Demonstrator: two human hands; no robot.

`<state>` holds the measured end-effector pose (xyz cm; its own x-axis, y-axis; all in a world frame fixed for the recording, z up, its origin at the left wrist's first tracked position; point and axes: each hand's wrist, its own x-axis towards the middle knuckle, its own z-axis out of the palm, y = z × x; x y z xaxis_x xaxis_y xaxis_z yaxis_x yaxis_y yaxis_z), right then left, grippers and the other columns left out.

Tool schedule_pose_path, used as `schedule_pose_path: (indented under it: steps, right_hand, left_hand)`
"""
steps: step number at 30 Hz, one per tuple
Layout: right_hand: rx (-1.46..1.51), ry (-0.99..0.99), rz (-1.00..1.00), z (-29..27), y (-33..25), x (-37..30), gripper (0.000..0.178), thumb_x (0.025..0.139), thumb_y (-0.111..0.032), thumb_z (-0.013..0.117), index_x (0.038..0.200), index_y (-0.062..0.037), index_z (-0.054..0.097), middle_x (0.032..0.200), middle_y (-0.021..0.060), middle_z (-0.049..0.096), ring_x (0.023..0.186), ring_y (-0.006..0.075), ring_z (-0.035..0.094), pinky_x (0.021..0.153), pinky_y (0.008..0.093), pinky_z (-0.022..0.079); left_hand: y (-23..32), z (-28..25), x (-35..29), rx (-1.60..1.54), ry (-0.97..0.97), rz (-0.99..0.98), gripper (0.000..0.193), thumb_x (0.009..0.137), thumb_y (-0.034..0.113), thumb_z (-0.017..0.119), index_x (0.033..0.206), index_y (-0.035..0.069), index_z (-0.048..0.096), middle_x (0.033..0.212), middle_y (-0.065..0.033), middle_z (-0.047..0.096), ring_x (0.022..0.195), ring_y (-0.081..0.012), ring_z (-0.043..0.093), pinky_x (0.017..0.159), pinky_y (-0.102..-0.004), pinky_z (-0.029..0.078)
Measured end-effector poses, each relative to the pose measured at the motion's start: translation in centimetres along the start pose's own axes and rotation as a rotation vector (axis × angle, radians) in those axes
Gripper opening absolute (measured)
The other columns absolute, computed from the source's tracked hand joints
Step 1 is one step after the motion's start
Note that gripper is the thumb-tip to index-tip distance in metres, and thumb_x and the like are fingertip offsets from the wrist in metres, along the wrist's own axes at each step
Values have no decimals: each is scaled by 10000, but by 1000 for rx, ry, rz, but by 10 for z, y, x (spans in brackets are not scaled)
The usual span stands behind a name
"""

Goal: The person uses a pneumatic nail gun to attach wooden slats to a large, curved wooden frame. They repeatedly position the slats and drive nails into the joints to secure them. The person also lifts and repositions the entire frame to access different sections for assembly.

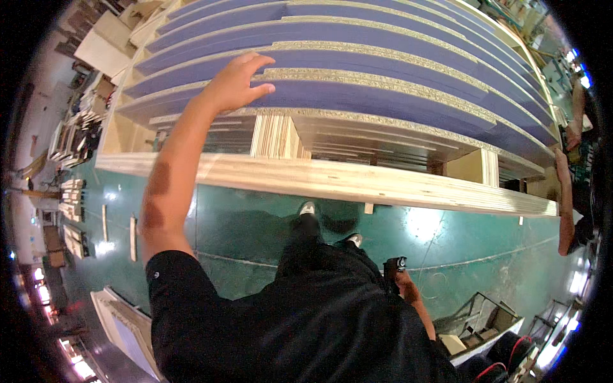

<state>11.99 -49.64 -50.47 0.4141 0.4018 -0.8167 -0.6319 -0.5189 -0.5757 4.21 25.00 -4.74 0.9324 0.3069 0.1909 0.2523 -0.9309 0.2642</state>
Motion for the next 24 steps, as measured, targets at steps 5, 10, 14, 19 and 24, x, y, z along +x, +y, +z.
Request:
schedule_pose_path:
  steps: [5, 10, 14, 19, 24]
  right_hand:
    - [-393, -8, 194, 37, -90, -89, 378, 824, -105, 755, 1195, -105, 685, 962, 43, 718, 777, 174, 642, 662, 391, 534]
    - [-745, -33, 224, 115, -278, -214, 453, 783, -101, 815, 1210, -46, 674, 940, 70, 727, 768, 180, 646, 691, 376, 536]
    - [-734, -183, -69, 146, -367, -288, 600, 794, -144, 846, 1357, -88, 648, 1205, 81, 752, 1046, 191, 680, 948, 355, 544]
    - [-1023, -6, -93, 200, -496, -362, 706, 683, -250, 956, 1289, -41, 660, 1102, 79, 766, 962, 163, 717, 859, 347, 572]
    - [-1271, 13, -216, 250, -623, -373, 693, 673, -255, 948, 1264, -48, 649, 1091, 93, 748, 970, 189, 712, 867, 358, 571]
  left_hand:
    - [-28, 3, 45, 5, -273, 104, 520, 895, 328, 770, 1332, 103, 598, 1174, -191, 714, 1113, -396, 668, 936, -487, 532]
    - [-50, 6, 46, -32, -336, 203, 498, 882, 265, 781, 1300, 91, 573, 1073, -215, 725, 1034, -428, 681, 872, -515, 529]
    - [-59, 15, 55, -42, -270, 328, 494, 886, 285, 771, 1294, 86, 576, 992, -214, 733, 994, -429, 685, 847, -536, 530]
    - [-52, 11, 56, -84, -312, 277, 476, 857, 308, 778, 1236, 77, 607, 994, -206, 731, 977, -434, 685, 824, -544, 534]
    - [-55, 13, 50, -61, -274, 209, 436, 844, 316, 778, 1161, 61, 620, 994, -186, 723, 989, -412, 688, 804, -556, 542]
